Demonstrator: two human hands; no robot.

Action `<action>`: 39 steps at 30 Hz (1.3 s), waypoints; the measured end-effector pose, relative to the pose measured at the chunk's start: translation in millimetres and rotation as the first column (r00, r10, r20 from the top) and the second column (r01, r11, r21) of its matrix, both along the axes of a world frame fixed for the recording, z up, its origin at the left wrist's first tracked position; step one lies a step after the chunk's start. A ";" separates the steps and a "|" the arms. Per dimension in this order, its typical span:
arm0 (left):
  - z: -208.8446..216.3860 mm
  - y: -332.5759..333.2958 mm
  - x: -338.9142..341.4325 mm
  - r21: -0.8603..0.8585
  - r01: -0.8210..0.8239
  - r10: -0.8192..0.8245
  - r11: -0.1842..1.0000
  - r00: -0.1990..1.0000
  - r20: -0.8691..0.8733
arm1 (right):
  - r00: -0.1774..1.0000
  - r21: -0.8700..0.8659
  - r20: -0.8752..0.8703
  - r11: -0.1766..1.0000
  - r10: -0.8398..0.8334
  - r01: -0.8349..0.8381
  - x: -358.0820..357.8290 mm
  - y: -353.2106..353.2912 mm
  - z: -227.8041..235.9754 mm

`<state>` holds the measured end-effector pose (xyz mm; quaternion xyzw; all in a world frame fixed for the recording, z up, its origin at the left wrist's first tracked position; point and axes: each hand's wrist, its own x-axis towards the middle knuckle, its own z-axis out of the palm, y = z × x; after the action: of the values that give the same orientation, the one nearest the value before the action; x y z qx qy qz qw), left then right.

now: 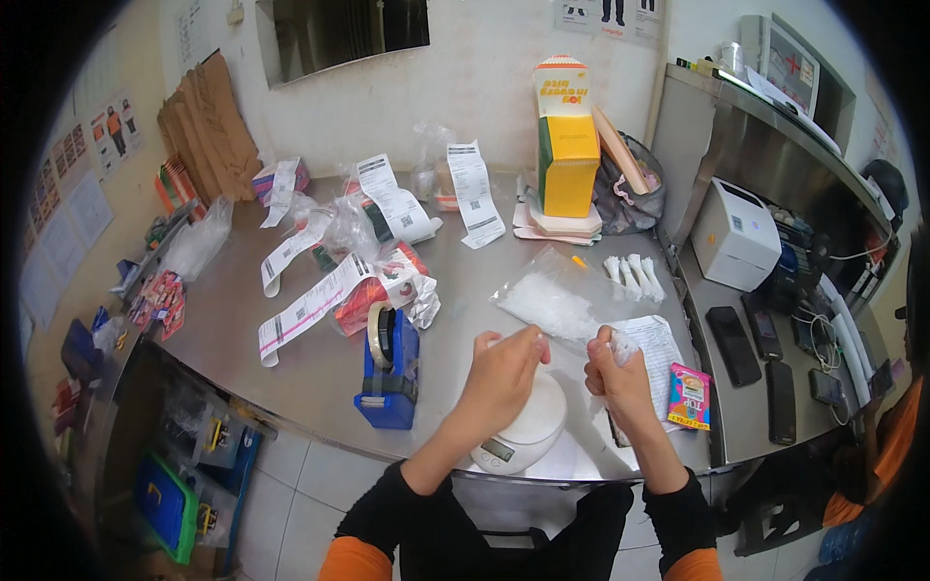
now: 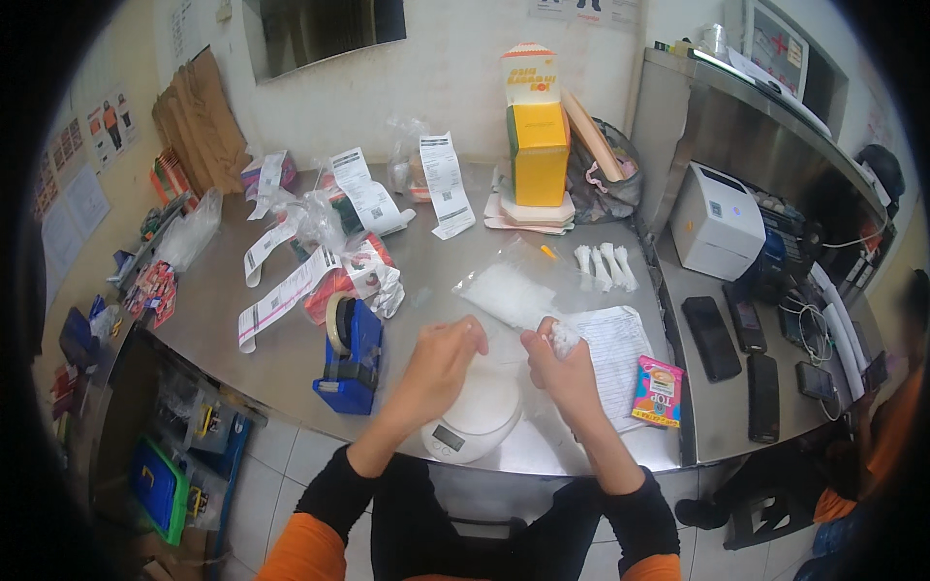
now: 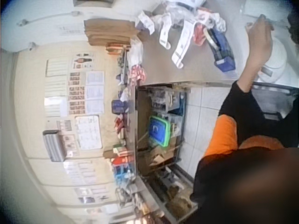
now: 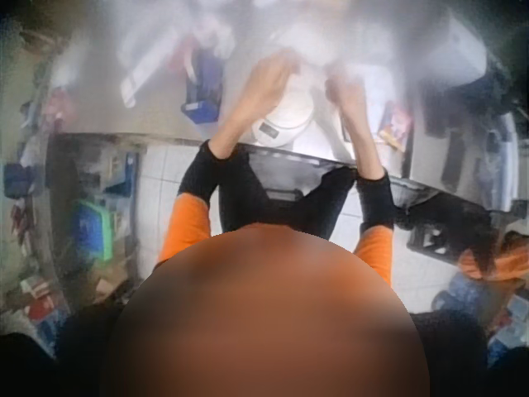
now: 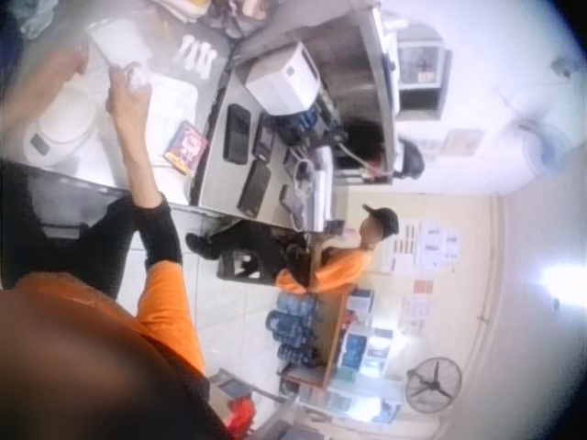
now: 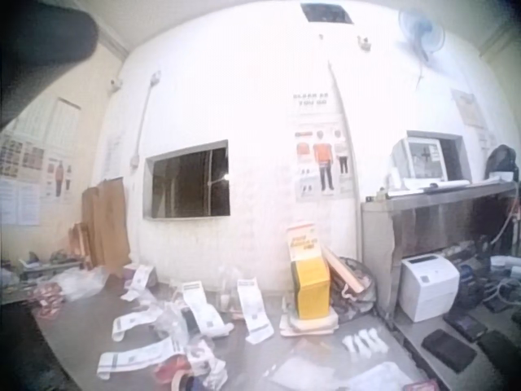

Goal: The person wraps small white items individually in bubble wrap at a cluttered counter. They place each wrapped item on a digital scale, then set it aside. The person uses a tape dispenser to seal the bubble wrap around each item.

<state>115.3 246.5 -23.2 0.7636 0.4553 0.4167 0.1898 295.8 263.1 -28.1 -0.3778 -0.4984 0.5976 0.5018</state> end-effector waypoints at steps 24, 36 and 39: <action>-22.4 -85.3 58.2 -0.245 0.792 0.573 0.560 -0.156 0.804 | 0.854 -0.226 -0.513 0.973 -0.083 -0.041 -39.3 -63.3 23.8; -32.9 -99.0 66.6 -0.371 0.628 0.475 0.684 0.002 0.880 | 0.991 0.265 -0.065 0.956 -0.114 0.128 -34.9 -99.6 -55.7; -55.2 -122.7 74.0 -0.365 0.358 0.350 0.860 0.109 0.931 | 0.993 0.260 0.061 0.962 -0.102 0.082 -9.3 -102.4 -66.9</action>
<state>189.4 123.7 -78.4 0.2042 0.2981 0.6785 0.6396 286.5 160.7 -95.1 -0.3541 -0.5717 0.4897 0.5550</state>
